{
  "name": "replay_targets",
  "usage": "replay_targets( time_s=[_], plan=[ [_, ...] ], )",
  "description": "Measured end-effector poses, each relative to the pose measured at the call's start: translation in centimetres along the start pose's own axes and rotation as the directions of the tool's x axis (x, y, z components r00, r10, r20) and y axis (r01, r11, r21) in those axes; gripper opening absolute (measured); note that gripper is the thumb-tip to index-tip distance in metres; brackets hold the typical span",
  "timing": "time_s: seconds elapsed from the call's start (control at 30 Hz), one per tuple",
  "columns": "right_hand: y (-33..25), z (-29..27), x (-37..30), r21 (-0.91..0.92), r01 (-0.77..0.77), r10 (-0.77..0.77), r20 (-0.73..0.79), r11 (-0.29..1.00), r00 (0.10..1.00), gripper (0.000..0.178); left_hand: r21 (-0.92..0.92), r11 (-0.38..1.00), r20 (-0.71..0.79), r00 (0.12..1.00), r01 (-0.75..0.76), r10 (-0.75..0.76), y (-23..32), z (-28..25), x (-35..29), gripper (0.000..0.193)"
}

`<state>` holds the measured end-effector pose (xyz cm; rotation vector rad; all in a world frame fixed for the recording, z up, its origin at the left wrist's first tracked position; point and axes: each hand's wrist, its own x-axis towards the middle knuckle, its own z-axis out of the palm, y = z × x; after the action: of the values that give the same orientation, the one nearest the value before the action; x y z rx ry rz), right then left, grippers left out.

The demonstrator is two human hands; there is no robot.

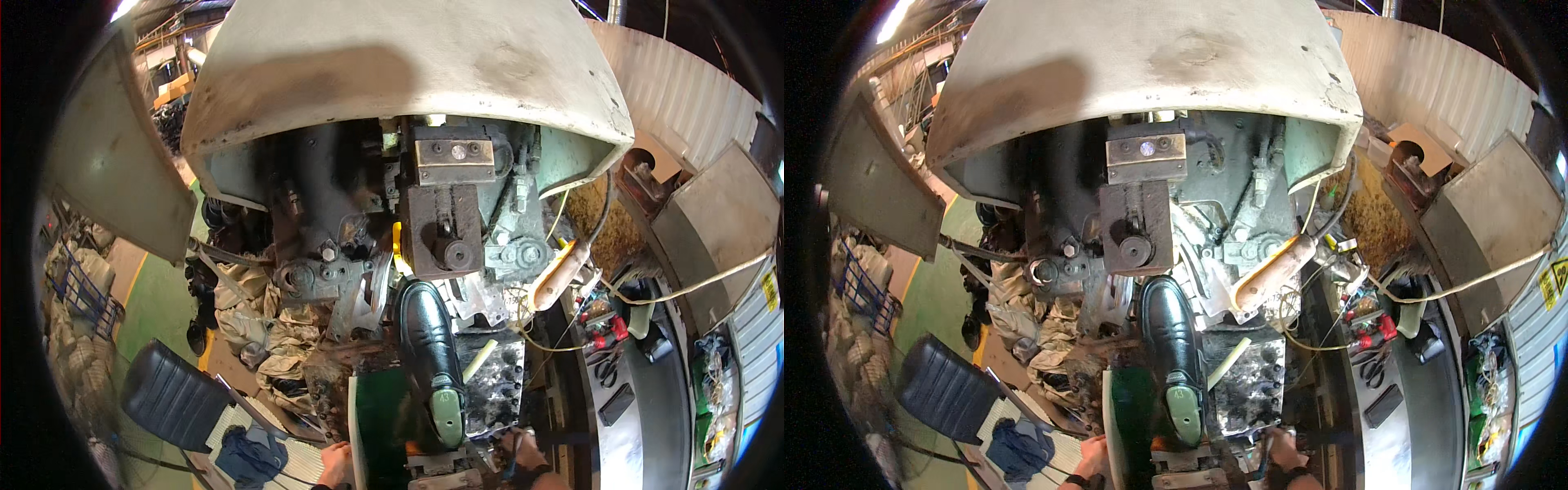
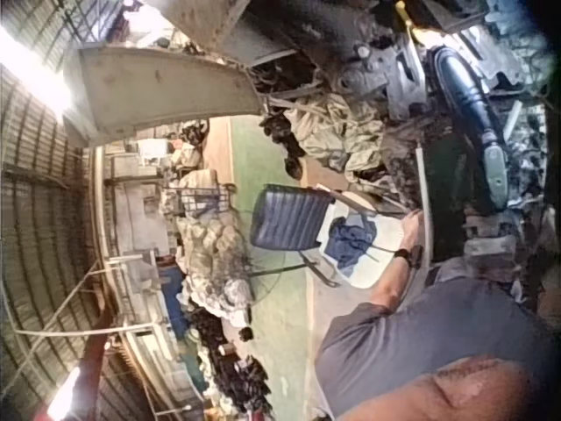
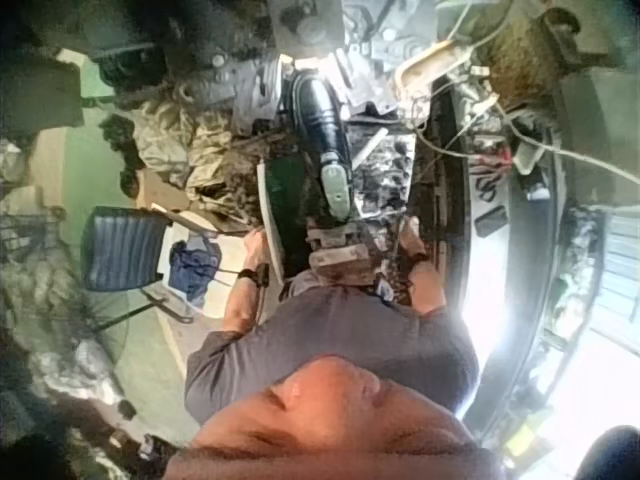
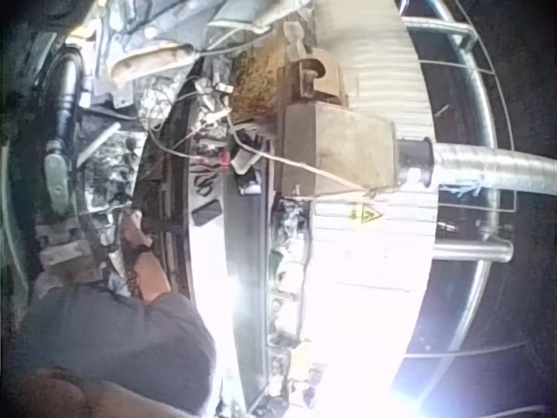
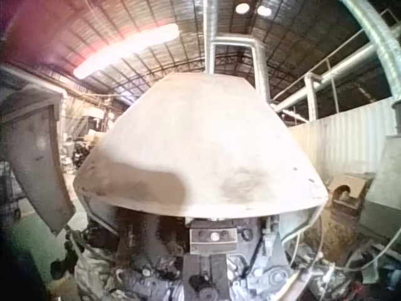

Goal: Operating a lasting machine to shape shoe uppers in a factory.

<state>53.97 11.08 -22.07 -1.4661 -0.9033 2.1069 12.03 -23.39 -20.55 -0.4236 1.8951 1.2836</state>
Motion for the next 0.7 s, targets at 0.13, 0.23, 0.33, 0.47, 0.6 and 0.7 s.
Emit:
replay_targets(
  time_s=[0.13,0.23,0.33,0.47,0.6,0.7],
  plan=[
    [-0.6,-0.6,0.9,0.235,-0.264,0.29,-0.087,0.936,0.953,0.033,0.178,0.98,-0.107,0.988,-0.092,0.112,3.9,-1.5,-2.4,0.02],
    [-2.6,-1.8,3.8,-0.281,-0.062,-0.087,-0.487,0.958,0.869,0.058,0.325,0.891,-0.303,0.858,-0.316,0.415,4.9,-0.9,-3.0,0.024],
    [-6.4,-1.2,7.1,-0.116,0.472,-0.464,-0.485,0.874,0.741,0.068,0.184,0.947,0.057,0.965,-0.263,0.257,5.1,1.7,-1.0,0.038],
    [-11.9,9.8,3.9,0.118,0.298,-0.273,-0.189,0.947,0.943,0.074,0.2,0.889,-0.187,0.875,-0.411,0.446,6.3,-0.5,-3.5,0.038],
    [-13.1,7.9,-0.1,0.117,0.399,-0.375,-0.184,0.91,0.909,0.081,-0.003,0.875,-0.226,0.853,-0.484,0.471,5.1,-4.5,-6.1,0.044],
    [-11.4,0.8,-1.9,-0.007,0.257,-0.243,-0.351,0.966,0.905,0.075,-0.22,0.871,-0.19,0.895,-0.439,0.403,4.9,-5.0,-9.6,0.042]
  ],
)
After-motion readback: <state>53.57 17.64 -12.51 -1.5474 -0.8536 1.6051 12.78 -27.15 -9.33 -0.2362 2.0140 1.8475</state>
